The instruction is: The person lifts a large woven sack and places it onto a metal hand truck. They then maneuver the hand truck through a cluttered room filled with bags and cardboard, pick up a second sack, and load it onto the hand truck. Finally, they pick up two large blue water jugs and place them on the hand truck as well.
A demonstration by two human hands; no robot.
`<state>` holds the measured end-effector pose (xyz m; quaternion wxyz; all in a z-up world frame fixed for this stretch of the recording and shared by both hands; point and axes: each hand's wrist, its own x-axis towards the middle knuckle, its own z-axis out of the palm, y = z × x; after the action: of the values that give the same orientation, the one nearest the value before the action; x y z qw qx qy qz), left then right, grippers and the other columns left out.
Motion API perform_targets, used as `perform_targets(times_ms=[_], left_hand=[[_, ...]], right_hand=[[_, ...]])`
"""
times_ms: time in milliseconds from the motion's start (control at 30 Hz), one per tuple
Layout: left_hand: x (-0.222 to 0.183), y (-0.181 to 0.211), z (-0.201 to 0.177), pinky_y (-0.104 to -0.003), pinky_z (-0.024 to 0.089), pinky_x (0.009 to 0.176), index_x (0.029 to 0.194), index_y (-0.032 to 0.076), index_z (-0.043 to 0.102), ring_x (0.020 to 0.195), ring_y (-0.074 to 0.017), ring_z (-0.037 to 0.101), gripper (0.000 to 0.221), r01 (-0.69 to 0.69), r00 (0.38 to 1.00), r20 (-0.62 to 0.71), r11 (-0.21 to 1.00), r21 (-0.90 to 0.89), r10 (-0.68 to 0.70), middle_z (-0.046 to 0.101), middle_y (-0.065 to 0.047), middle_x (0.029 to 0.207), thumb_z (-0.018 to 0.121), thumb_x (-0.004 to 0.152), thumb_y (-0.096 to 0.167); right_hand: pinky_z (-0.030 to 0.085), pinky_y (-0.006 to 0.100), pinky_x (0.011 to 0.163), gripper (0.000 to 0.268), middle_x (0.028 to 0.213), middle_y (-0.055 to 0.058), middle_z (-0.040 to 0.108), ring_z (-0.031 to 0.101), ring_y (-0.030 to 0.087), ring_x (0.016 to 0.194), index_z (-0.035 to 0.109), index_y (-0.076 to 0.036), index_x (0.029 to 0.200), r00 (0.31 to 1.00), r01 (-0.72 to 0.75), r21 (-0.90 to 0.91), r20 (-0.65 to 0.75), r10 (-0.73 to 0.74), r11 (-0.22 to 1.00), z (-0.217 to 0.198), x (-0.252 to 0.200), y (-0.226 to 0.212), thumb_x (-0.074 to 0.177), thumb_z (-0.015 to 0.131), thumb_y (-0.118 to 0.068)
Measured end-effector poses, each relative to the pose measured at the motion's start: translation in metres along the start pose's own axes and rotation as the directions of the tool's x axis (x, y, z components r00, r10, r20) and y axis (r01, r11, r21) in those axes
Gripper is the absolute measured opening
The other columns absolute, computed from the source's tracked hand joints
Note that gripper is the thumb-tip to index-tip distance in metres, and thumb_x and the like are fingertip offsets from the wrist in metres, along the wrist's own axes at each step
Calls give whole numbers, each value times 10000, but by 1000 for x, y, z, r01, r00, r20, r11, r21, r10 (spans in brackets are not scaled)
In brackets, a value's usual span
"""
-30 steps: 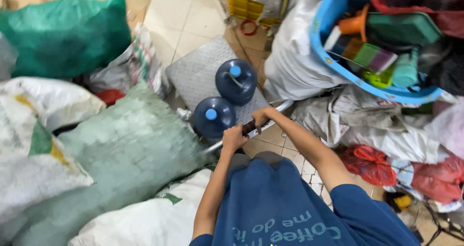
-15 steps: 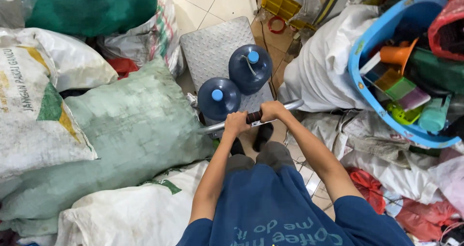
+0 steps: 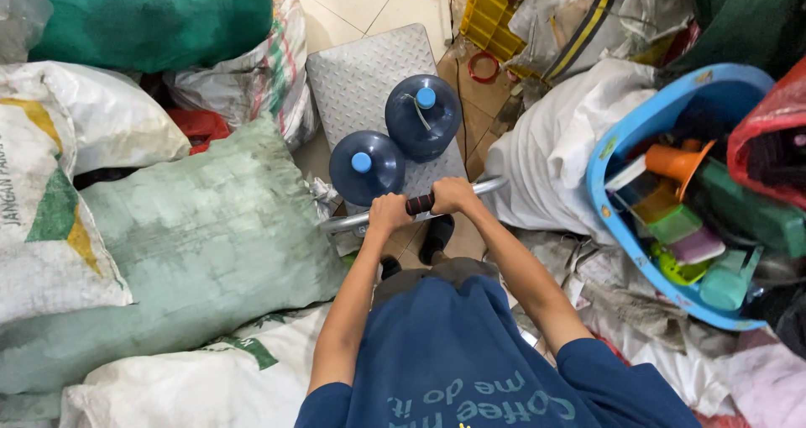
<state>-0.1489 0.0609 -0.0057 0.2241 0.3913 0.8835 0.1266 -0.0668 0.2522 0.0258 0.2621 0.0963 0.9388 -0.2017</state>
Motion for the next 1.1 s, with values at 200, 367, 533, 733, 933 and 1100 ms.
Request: perform_targets(times_ms=[200,367,533,733,933,1100], left_hand=[[52,7,22,-503,581,744,876,123,774,793,-385,729,290,-15,995,-95,994,104,25,740,-182,829,789,678,335],[83,22,-6,-516,573,752,868,121,765,792,-400,721,278,2,991,-133,998,67,7,735,-194,832,788,714,352],[116,26,-23,-515,573,737,872,102,759,775,-415,714,307,16,994,-105,998,68,-9,728,-213,827,791,679,339],[128,28,-36,-523,567,737,867,98,756,778,-423,708,296,10,992,-124,999,51,-4,724,-212,801,784,704,343],[137,22,-45,-541,557,701,818,117,751,747,-425,707,303,-27,979,-198,998,57,38,720,-205,783,804,709,394],[135,17,-57,-545,560,694,834,119,739,757,-429,707,306,-3,993,-122,999,47,9,717,-208,776,792,729,402]], right_hand=[[594,485,775,330,867,206,752,738,395,843,804,-96,834,1000,-2,-22,-24,2,1000,-25,36,44,602,773,-330],[597,486,799,371,888,220,753,746,390,862,807,-71,849,998,26,-67,-58,-30,997,-41,68,71,608,785,-353],[594,484,806,357,896,223,753,744,392,869,807,-71,847,998,11,-58,-57,-14,998,-71,86,82,594,784,-322],[590,479,804,330,867,231,746,739,401,853,807,-74,820,993,21,-51,-111,-27,998,-85,92,86,582,780,-301],[597,496,769,326,863,221,750,744,404,835,805,-74,845,984,3,-58,-176,-14,998,-77,111,89,611,762,-298],[590,492,760,359,888,211,748,736,391,860,801,-71,845,992,-6,7,-126,7,1000,-94,100,69,582,776,-313]])
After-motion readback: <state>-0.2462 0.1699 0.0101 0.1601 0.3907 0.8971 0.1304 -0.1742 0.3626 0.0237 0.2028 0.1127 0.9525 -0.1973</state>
